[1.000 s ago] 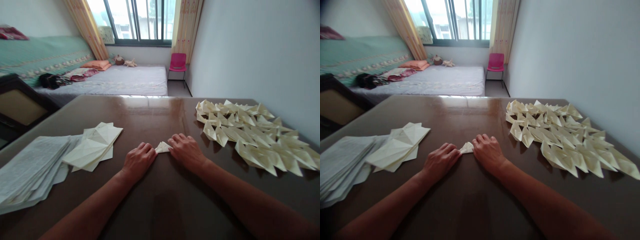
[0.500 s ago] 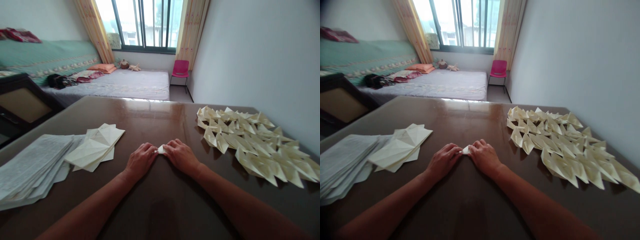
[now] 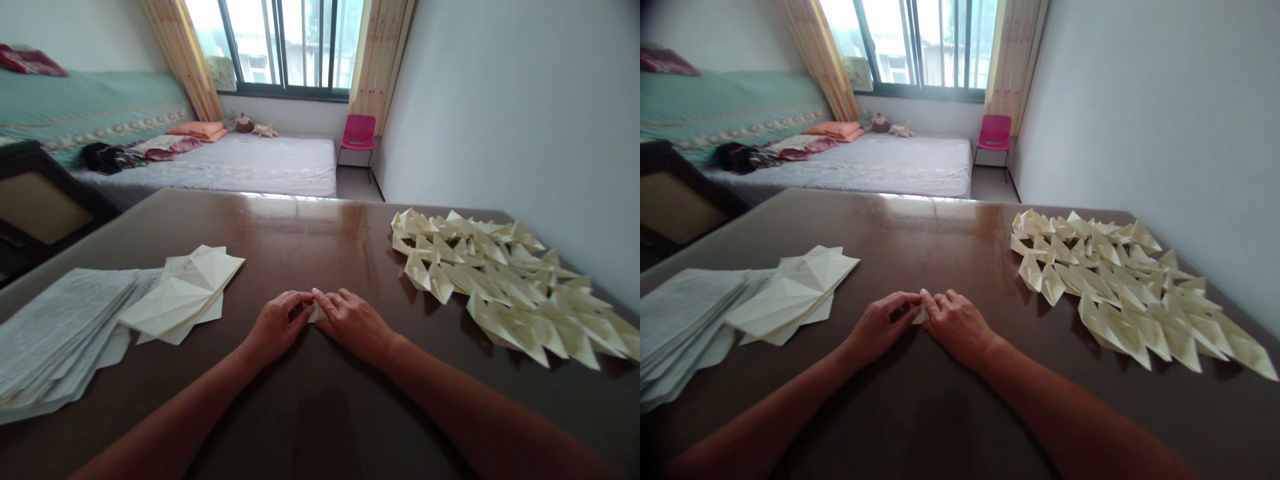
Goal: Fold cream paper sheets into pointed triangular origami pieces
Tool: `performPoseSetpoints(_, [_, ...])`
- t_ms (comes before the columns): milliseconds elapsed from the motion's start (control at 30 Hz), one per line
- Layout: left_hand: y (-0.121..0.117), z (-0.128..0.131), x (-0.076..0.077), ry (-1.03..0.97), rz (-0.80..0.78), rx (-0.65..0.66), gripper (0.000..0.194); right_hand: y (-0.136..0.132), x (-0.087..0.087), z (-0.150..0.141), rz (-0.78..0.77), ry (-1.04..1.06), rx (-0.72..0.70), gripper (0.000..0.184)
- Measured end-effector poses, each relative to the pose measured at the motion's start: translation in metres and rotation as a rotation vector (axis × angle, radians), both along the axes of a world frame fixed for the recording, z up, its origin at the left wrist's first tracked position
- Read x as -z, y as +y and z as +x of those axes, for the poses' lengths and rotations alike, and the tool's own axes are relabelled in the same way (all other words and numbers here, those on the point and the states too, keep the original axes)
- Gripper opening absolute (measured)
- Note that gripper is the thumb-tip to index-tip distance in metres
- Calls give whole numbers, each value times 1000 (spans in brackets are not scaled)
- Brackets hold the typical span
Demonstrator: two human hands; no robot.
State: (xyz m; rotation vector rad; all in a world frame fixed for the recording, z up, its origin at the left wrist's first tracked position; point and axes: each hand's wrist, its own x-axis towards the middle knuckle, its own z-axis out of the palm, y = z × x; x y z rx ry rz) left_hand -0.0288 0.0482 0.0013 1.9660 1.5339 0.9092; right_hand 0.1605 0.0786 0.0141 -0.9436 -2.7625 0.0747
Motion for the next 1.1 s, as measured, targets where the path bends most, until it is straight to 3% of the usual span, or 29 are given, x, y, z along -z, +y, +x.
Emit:
performPoseSetpoints(200, [3,-1,-10,-468,-197,11,33,0,0,2,-44,126,-2,56])
performPoseSetpoints(333, [4,-3,-10,-628,-287,-33,37,3,4,3,-83,243,24,54])
performPoseSetpoints(600, [3,4,-1,-690,-241,89,39,6,13,1,-212,429,61,44])
performPoseSetpoints(733, [2,6,-3,-811,-277,29,43,4,10,0,-230,444,82,38])
performPoseSetpoints(1100, [3,3,1,-645,-232,42,32,-1,10,-5,-458,554,78,35])
